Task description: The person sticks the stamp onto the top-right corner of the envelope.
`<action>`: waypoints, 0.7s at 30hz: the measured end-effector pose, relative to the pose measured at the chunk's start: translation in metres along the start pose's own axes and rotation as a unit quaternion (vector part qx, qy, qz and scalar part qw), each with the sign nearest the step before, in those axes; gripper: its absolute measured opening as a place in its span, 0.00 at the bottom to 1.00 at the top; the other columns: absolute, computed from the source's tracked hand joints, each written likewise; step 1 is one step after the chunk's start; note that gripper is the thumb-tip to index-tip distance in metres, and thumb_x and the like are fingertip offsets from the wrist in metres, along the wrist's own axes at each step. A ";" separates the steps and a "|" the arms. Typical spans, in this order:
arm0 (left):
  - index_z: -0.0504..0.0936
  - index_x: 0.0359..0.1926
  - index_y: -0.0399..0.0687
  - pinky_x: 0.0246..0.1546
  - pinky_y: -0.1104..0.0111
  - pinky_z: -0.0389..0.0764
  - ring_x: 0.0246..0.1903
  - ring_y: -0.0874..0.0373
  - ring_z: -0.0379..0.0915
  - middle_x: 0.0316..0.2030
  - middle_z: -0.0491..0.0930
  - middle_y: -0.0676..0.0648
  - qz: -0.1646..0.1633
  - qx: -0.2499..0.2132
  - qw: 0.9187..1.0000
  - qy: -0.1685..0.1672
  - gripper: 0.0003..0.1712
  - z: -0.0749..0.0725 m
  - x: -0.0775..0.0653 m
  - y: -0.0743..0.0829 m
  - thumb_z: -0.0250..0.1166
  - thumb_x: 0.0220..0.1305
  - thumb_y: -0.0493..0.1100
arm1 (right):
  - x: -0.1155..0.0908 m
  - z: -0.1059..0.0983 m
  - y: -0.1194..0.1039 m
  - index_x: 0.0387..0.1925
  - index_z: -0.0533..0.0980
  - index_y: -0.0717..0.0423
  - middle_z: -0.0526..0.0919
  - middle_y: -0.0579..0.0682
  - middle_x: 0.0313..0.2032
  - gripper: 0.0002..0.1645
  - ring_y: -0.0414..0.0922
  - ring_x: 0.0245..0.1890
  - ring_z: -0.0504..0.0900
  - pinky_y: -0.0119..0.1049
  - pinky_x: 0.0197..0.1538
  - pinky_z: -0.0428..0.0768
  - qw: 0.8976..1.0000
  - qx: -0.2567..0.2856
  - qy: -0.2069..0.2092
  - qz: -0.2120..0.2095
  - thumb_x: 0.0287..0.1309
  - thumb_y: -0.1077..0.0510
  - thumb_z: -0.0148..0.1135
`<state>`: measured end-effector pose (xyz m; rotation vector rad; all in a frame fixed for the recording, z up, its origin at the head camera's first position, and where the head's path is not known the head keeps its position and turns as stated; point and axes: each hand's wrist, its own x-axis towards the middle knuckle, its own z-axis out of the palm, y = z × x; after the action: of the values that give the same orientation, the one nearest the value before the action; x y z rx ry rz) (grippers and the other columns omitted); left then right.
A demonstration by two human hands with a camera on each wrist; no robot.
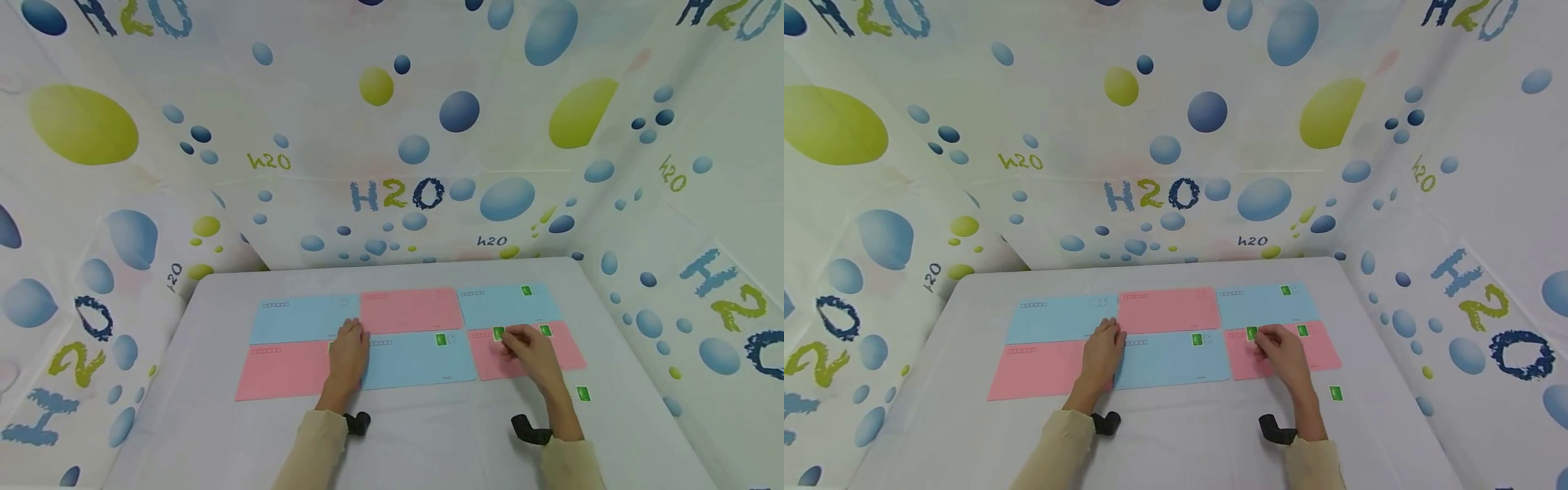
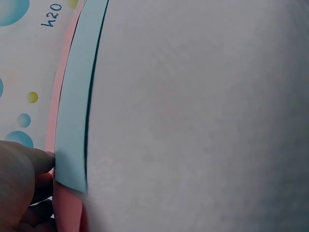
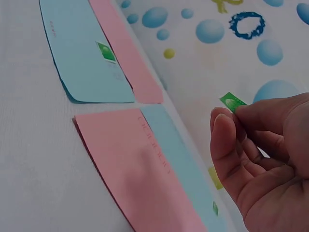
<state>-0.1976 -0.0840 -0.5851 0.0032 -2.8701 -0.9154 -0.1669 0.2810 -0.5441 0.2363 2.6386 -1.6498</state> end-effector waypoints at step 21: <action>0.79 0.59 0.29 0.70 0.49 0.68 0.69 0.40 0.68 0.63 0.76 0.34 0.001 -0.005 1.000 0.014 0.21 -0.004 -0.003 0.004 0.60 0.73 0.41 | 0.036 0.028 -0.029 0.49 0.78 0.64 0.83 0.67 0.40 0.22 0.44 0.29 0.84 0.36 0.37 0.87 0.999 0.051 -0.004 0.015 0.69 0.48 0.60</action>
<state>-0.1942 -0.0831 -0.5805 0.0124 -2.8391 -0.9220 -0.2081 0.2474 -0.5344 0.2698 2.5348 -1.7757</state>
